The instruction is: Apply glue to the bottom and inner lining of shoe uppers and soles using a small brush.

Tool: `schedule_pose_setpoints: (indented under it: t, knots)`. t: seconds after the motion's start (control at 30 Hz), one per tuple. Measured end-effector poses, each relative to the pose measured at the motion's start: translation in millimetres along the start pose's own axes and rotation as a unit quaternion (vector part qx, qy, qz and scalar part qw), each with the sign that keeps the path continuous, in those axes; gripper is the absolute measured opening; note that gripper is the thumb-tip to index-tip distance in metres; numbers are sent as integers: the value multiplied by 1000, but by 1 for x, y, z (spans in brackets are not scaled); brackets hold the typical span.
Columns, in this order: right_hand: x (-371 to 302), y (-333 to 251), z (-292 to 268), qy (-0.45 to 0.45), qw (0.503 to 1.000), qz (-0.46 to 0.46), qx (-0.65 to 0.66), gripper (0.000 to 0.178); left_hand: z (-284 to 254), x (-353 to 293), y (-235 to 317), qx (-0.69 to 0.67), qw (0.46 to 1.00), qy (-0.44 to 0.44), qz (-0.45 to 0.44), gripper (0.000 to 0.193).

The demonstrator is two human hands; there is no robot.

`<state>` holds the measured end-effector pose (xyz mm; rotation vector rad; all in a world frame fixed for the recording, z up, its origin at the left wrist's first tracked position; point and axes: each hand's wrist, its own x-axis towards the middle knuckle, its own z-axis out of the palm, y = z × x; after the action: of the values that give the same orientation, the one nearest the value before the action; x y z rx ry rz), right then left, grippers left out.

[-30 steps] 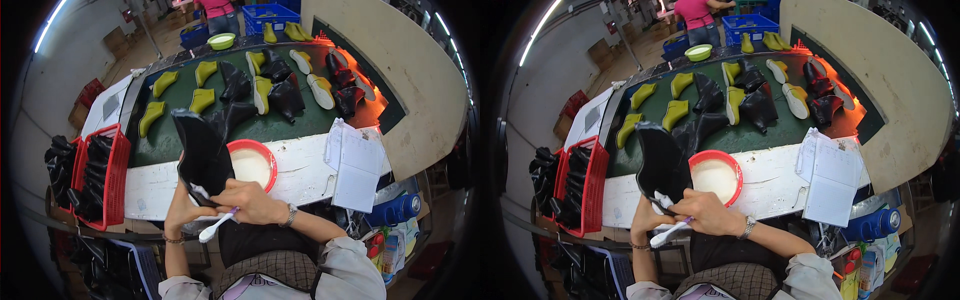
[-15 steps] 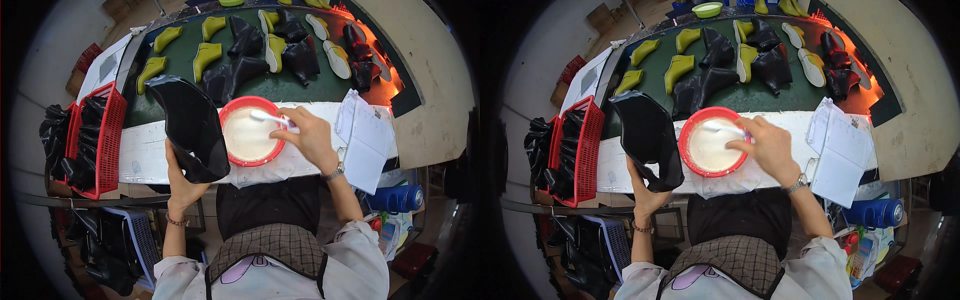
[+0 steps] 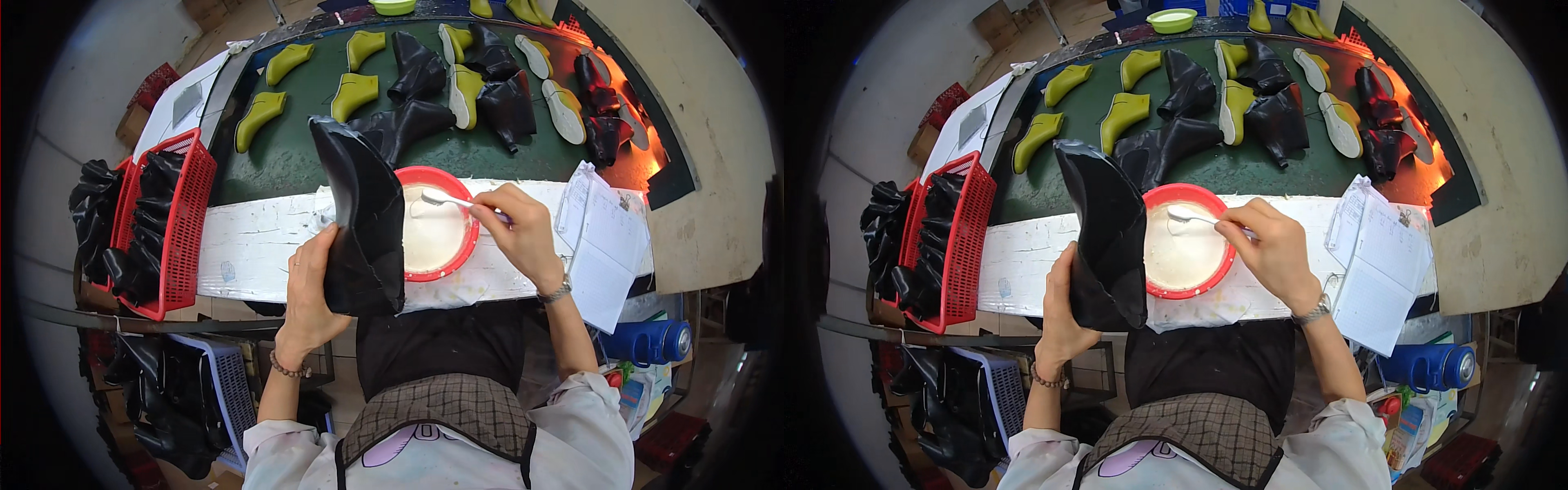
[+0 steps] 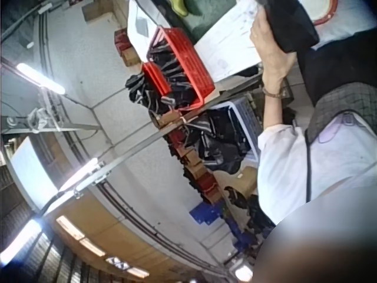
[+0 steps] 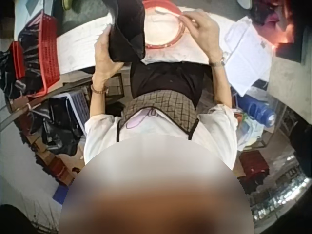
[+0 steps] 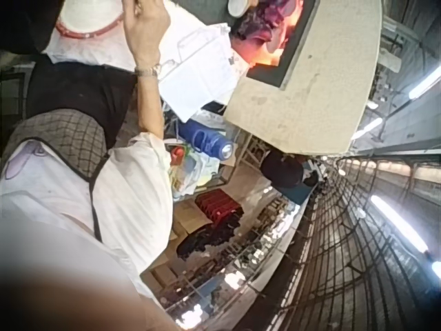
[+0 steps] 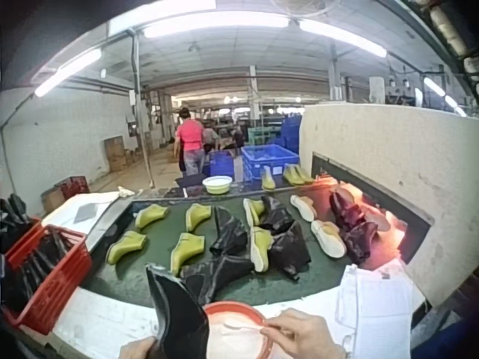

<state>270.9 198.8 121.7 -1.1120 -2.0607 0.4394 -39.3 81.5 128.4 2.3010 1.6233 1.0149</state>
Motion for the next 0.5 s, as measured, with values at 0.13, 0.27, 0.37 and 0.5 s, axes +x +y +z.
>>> schedule_pose_setpoints:
  t: [0.13, 0.27, 0.37, 0.5]
  knots:
    - [-1, -15, -10, 28, 993, 1, 115, 12, -1, 3, 8, -24, 1000, -15, 10, 100]
    - [8, -13, -12, 62, 995, -11, 77, 12, -4, 3, 13, -58, 995, -24, 80, 95]
    - [23, -6, -13, 74, 997, -22, 30, 12, -6, 1, 16, -69, 988, -58, 126, 92]
    - [41, -2, -10, 112, 990, -70, 48, 12, -5, -2, 18, -69, 988, -56, 126, 91]
